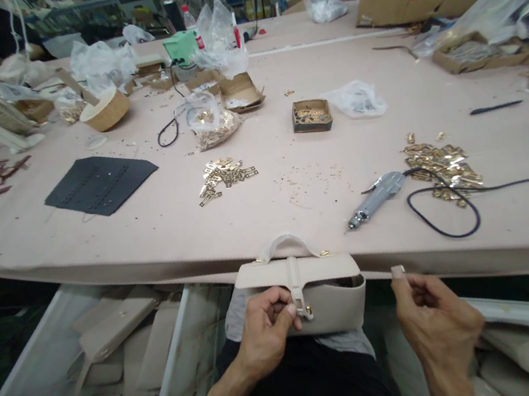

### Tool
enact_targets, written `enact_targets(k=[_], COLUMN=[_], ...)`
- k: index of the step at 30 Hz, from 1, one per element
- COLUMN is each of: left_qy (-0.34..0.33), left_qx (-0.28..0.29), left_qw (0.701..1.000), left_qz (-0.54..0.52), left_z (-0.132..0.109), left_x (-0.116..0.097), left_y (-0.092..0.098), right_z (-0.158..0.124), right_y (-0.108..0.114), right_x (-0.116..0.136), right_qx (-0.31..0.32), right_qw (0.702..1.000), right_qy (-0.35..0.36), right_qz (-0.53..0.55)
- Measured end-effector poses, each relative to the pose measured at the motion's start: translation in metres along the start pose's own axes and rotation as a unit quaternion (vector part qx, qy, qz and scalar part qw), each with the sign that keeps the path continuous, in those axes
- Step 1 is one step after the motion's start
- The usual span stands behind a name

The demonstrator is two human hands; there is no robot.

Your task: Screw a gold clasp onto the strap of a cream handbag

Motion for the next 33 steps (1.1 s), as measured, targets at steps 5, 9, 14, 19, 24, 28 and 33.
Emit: enact_targets(k=[5,9,14,19,24,28,33], left_qy=[0.023,0.015,0.01,0.007,0.005,0.01,0.018], left_qx=[0.003,-0.003,-0.009,-0.002,-0.001,-0.03,-0.042], left_qw=[1.0,1.0,1.0,0.999,0.994,0.994,0.991], left_qz=[-0.004,-0.005,-0.002,-0.041,-0.105,-0.101,-0.124], left_z=[0.0,-0.001,-0.004,-0.004,0.0,0.002,0.004], left_x=[0.009,0.01,0.013,0.017,0.016,0.021,0.035], left_y=[-0.001,0.001,0.005,0.006,0.003,0.007,0.007], right_z=[-0.015,-0.039,-0.075,-0.082,-0.091,-0.096,-0.101], right_y=[0.008,-0.055,-0.12,-0.144,-0.154,-0.159,-0.161], right_x=[0.008,0.059,0.089,0.07,0.057,0.054,0.05], right_qx=[-0.035,0.215,0.409,0.466,0.499,0.505,0.514], right_qw=[0.999,0.963,0.888,0.863,0.836,0.83,0.824], right_qy=[-0.011,0.132,0.173,0.081,0.011,-0.002,-0.01], right_qz=[0.021,0.093,0.122,0.177,0.229,0.238,0.238])
Point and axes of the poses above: each hand's wrist, its own z-axis towards the middle knuckle, its own y-axis out of the back of the hand, x = y × z, the point moved 10 cm from there along z, towards the middle knuckle, and after that the axes turned 15 degrees about x, right-handed, at the moved point
